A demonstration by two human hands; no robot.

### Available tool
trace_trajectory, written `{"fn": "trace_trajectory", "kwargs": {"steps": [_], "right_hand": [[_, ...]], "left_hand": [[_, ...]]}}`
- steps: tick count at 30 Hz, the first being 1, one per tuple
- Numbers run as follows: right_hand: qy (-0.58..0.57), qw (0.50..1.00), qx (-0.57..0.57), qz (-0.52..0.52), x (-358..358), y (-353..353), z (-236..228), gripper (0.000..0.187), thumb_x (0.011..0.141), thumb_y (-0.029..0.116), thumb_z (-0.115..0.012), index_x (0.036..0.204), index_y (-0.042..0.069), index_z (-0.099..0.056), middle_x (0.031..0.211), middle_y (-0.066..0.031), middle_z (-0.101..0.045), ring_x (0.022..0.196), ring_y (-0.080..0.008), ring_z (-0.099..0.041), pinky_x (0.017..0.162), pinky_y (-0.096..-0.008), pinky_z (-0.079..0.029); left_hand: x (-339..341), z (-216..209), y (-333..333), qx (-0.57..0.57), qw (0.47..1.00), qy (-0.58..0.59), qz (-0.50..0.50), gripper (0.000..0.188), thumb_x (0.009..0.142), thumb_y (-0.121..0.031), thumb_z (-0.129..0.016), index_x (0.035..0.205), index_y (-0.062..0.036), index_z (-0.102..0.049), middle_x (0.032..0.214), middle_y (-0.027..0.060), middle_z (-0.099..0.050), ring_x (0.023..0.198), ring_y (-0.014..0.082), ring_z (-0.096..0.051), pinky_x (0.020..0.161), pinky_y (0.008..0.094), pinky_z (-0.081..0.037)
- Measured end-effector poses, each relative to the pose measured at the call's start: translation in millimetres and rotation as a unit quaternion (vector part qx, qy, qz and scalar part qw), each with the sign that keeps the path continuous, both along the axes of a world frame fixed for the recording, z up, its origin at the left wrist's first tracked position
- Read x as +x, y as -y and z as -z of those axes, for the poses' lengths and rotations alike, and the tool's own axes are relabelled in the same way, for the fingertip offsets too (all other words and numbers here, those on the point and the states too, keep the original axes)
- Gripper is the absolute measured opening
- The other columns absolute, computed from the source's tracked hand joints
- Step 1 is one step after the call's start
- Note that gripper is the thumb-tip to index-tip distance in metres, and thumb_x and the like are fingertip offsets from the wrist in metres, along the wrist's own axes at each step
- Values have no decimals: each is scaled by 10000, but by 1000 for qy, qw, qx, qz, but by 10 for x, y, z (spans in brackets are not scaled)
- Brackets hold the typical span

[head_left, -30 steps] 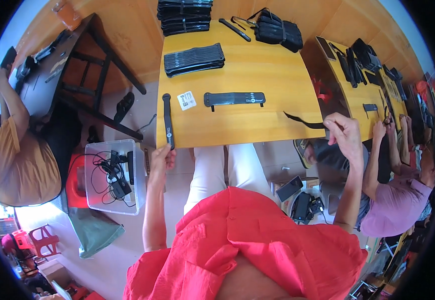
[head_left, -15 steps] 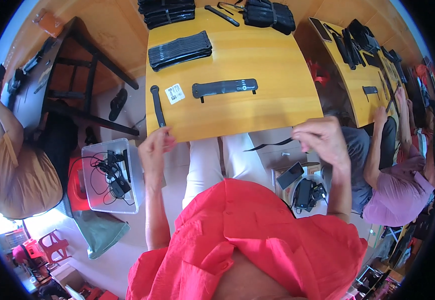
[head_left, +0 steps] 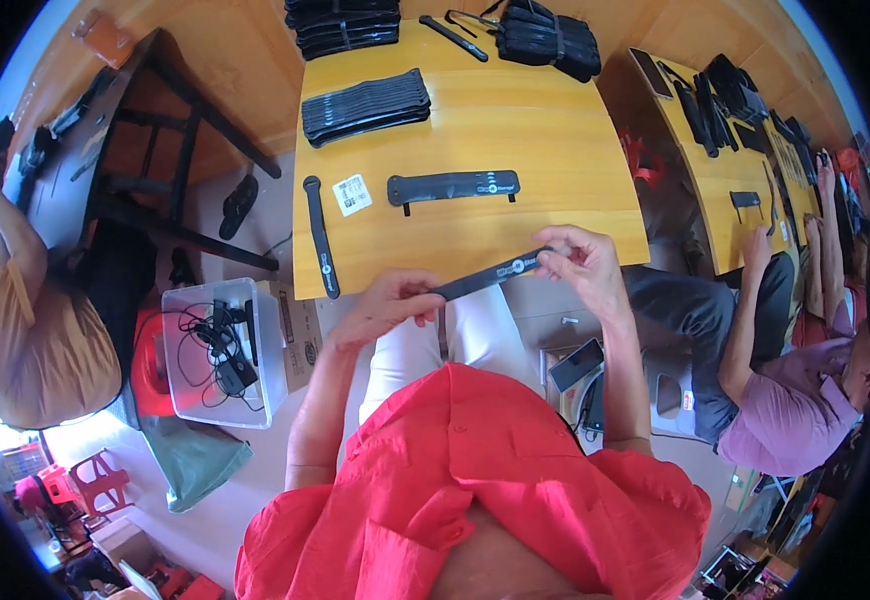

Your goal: The recorder is assembling, aligning, and folding black fabric straps using a guide board at a workbench.

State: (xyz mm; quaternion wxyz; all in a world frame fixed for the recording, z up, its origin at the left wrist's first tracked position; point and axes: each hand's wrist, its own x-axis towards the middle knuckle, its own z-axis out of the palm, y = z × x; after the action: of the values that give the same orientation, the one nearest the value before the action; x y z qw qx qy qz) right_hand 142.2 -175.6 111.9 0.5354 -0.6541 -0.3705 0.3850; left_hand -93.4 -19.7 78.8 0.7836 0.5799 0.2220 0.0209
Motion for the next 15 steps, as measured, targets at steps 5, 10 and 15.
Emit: {"fn": "trace_trajectory", "kwargs": {"steps": [5, 10, 15], "right_hand": [[-18, 997, -36, 63, 194, -170, 345, 163, 796, 14, -647, 958, 0, -641, 717, -31, -640, 644, -68, -617, 488, -183, -430], [-14, 992, -2, 122, 284, -432, 707, 129, 792, 31, -667, 918, 7, -658, 665, -3, -623, 554, -47, -562, 442, -159, -385], [-44, 985, 0, 165, 342, -641, 835, 133, 791, 26, -656, 922, 2, -658, 657, -13, -624, 559, -57, -555, 443, -178, -384]], "left_hand": [[-18, 160, -284, 27, 996, -25, -83, 130, 858, -91, -595, 929, 11, -634, 765, 43, -633, 666, 82, -592, 647, 205, -503], [232, 395, -420, 67, 963, -45, -257, 133, 838, -109, -632, 913, -1, -649, 747, 28, -624, 608, 73, -572, 577, 194, -487], [367, 599, -584, 34, 931, 9, -363, 148, 814, -66, -658, 948, -7, -638, 726, 22, -618, 587, 78, -576, 538, 187, -482]]}}
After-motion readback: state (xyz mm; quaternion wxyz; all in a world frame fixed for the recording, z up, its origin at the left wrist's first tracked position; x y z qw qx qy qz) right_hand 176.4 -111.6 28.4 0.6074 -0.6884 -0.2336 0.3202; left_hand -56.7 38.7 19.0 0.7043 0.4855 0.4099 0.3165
